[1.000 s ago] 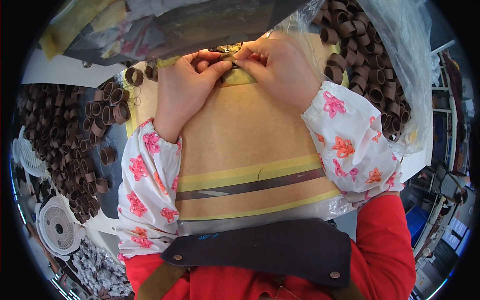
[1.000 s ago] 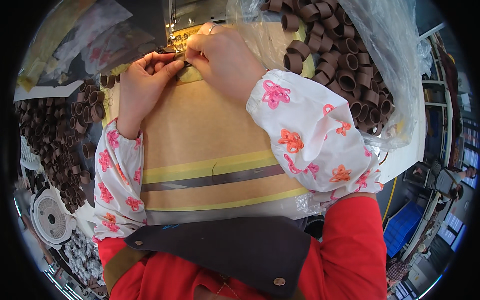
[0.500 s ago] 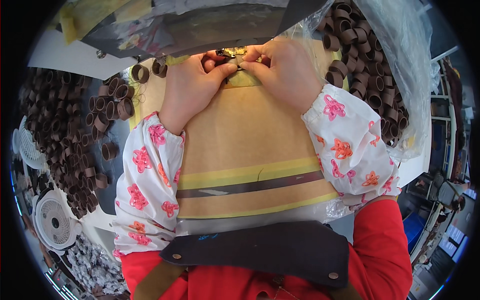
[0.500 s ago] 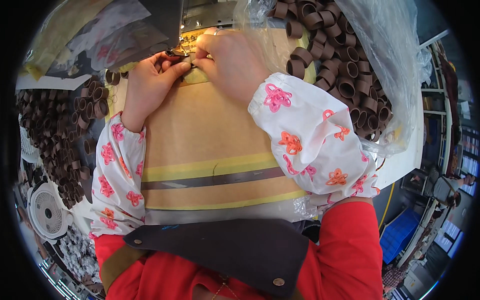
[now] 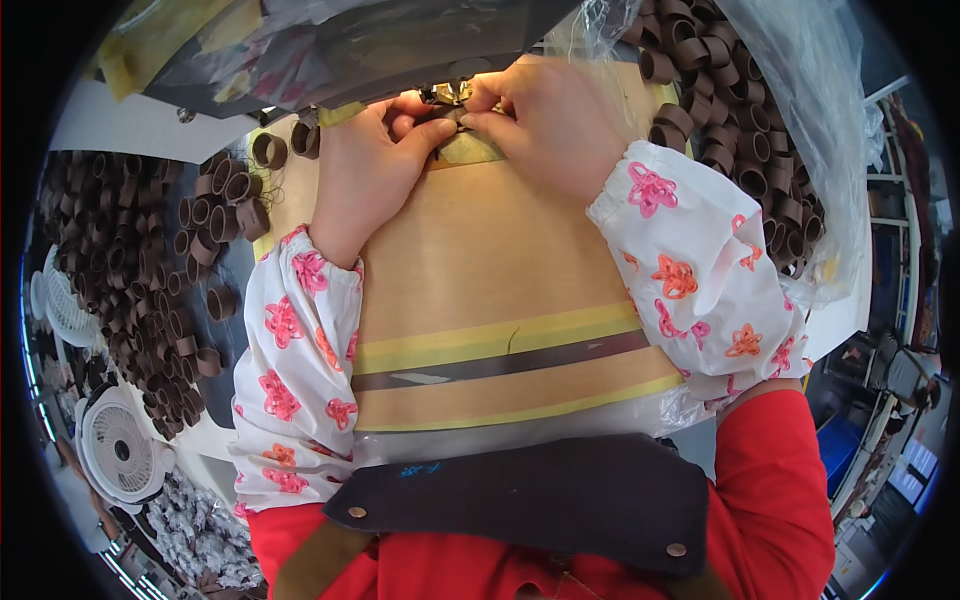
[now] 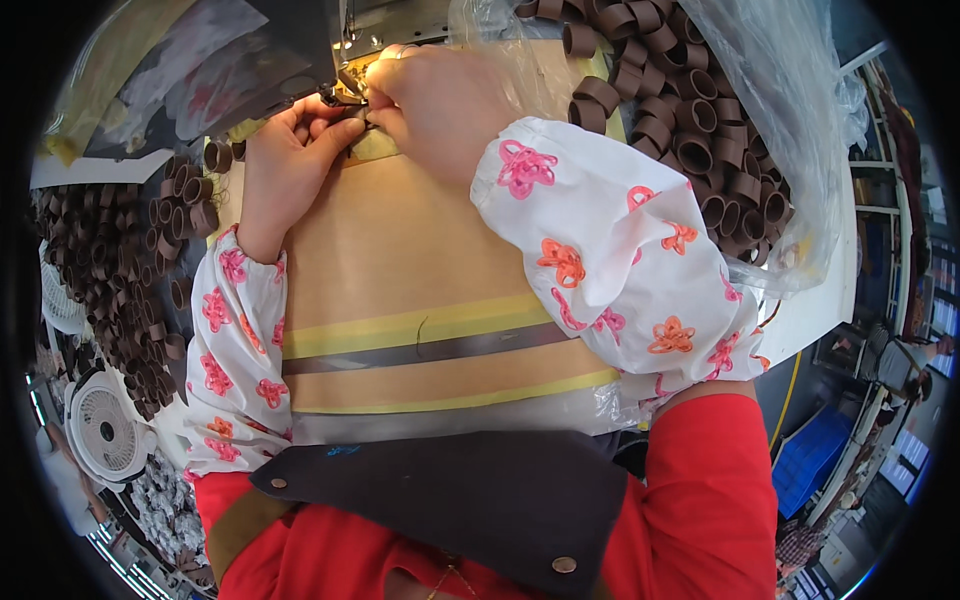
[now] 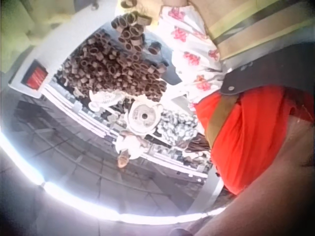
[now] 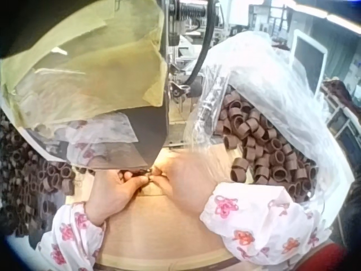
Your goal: Sewing small leather rings or loops using an industrial sewing machine.
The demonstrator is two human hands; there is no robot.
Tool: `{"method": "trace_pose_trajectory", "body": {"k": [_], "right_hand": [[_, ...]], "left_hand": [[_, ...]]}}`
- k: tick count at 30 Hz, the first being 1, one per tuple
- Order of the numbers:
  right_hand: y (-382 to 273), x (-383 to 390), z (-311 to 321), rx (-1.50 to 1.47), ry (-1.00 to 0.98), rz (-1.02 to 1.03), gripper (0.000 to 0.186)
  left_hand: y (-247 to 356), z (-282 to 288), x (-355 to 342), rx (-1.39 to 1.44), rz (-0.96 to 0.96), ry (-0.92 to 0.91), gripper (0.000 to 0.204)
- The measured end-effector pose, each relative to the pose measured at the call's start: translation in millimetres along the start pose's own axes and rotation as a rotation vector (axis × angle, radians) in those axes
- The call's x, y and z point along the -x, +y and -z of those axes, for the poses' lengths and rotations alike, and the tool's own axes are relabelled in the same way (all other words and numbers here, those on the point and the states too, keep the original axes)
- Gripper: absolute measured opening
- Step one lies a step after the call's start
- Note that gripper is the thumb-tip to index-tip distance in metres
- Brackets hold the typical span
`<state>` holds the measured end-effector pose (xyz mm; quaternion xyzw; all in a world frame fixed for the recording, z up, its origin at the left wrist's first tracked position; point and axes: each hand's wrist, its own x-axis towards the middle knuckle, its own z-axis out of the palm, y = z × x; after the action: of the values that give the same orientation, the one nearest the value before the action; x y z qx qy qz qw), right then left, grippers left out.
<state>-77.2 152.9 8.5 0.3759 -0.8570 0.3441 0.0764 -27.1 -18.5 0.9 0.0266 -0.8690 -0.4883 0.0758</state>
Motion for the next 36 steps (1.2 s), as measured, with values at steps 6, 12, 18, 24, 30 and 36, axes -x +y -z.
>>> {"method": "trace_pose_trajectory", "body": {"k": [6,12,18,24,30,36], "right_hand": [[0,6,7,-0.065,0.027,-0.036,0.013],[7,4,0,-0.180,0.060,0.000,0.014],[-22,32,15,-0.284,-0.176,-0.095,0.013],[-39,33,15,-0.280,-0.081,-0.241,0.012],[-21,22,12,-0.574,-0.129,-0.366,0.009],[-44,38,15,-0.337,-0.127,-0.139,0.011]], "left_hand": [[3,-6,-2,-0.097,-0.017,-0.007,0.026],[14,1,-2,-0.223,-0.113,0.007,0.024],[17,19,21,-0.037,-0.074,-0.373,0.023],[10,5,24,0.031,-0.104,-0.262,0.018],[16,6,21,-0.036,-0.352,-0.186,0.014],[11,13,25,0.082,-0.363,-0.083,0.013]]}}
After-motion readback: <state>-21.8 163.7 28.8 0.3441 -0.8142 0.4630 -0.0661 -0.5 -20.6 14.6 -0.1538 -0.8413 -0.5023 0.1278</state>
